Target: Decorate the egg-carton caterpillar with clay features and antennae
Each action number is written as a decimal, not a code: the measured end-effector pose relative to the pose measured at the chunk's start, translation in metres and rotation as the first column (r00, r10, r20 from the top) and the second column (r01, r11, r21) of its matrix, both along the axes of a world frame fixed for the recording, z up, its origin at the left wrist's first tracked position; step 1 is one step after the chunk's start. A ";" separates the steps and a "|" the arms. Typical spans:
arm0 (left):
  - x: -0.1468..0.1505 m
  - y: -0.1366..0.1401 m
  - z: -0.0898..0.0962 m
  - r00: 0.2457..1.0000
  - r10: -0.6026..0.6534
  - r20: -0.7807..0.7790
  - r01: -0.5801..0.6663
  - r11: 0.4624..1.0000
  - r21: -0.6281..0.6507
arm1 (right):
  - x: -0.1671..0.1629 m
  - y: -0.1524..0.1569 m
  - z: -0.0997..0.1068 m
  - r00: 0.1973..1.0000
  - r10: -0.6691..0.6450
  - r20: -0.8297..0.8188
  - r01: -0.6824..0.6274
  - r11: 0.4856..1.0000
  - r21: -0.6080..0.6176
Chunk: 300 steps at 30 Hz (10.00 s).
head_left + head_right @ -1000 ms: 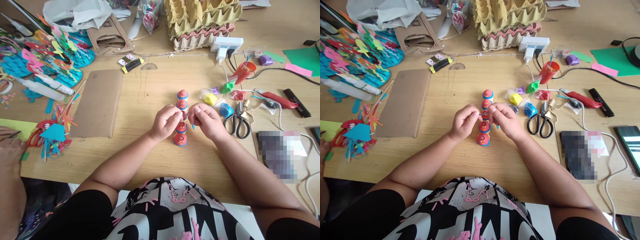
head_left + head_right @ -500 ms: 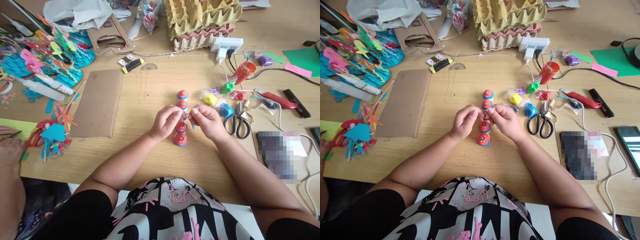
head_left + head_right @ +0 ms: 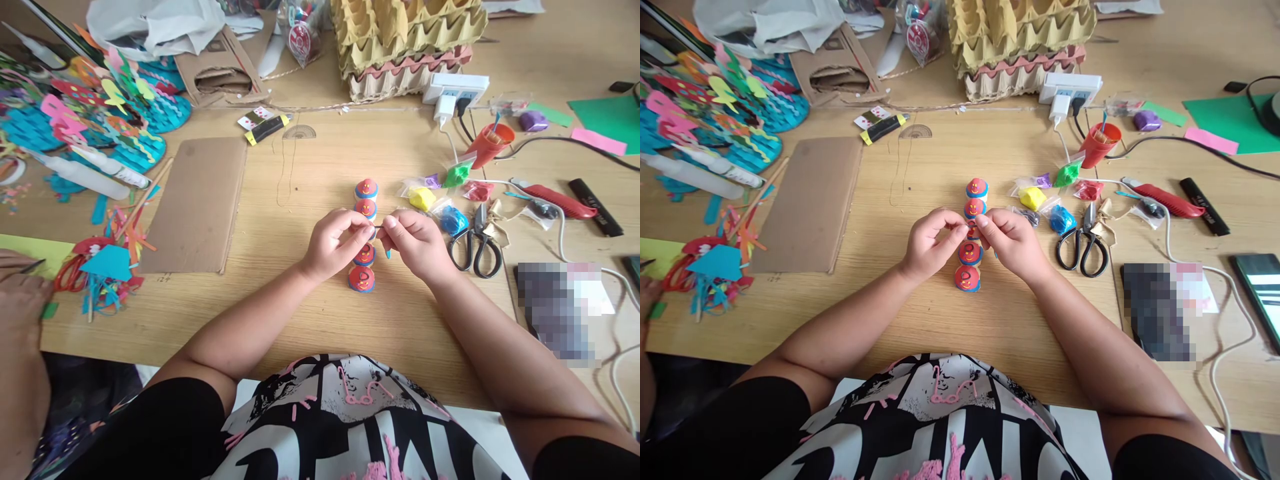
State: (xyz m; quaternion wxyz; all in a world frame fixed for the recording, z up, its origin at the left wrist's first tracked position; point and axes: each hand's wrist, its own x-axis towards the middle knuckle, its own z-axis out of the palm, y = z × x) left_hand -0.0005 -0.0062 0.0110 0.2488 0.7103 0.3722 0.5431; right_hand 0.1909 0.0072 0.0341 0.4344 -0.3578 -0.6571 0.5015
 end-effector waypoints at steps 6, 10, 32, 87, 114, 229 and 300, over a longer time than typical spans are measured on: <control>-0.001 0.000 0.003 1.000 -0.007 -0.013 0.007 1.000 -0.015 | -0.001 0.000 0.000 0.989 0.074 -0.129 -0.084 0.994 -0.072; -0.001 0.001 0.003 0.999 -0.033 -0.018 0.033 0.999 0.006 | -0.004 -0.001 0.002 0.983 0.115 -0.143 -0.125 0.990 -0.062; -0.002 0.003 0.001 0.978 0.092 0.185 -0.050 0.974 -0.219 | 0.003 0.006 -0.003 0.997 -0.069 -0.040 0.065 0.993 -0.103; -0.002 0.006 -0.002 0.996 0.080 -0.050 -0.084 0.993 -0.078 | -0.001 0.001 0.000 0.992 -0.066 0.106 0.064 0.998 0.023; 0.005 0.005 -0.004 0.964 0.046 0.260 0.038 0.951 -0.306 | -0.003 0.005 -0.002 0.996 0.036 -0.083 -0.049 0.985 -0.163; 0.000 0.016 -0.012 0.989 0.141 0.054 -0.104 0.897 -0.430 | -0.007 0.012 -0.020 0.885 -0.270 0.378 0.186 0.952 0.244; -0.006 0.017 -0.015 0.968 0.188 -0.169 -0.219 0.957 -0.190 | -0.010 0.015 -0.023 0.889 -0.271 0.370 0.163 0.941 0.296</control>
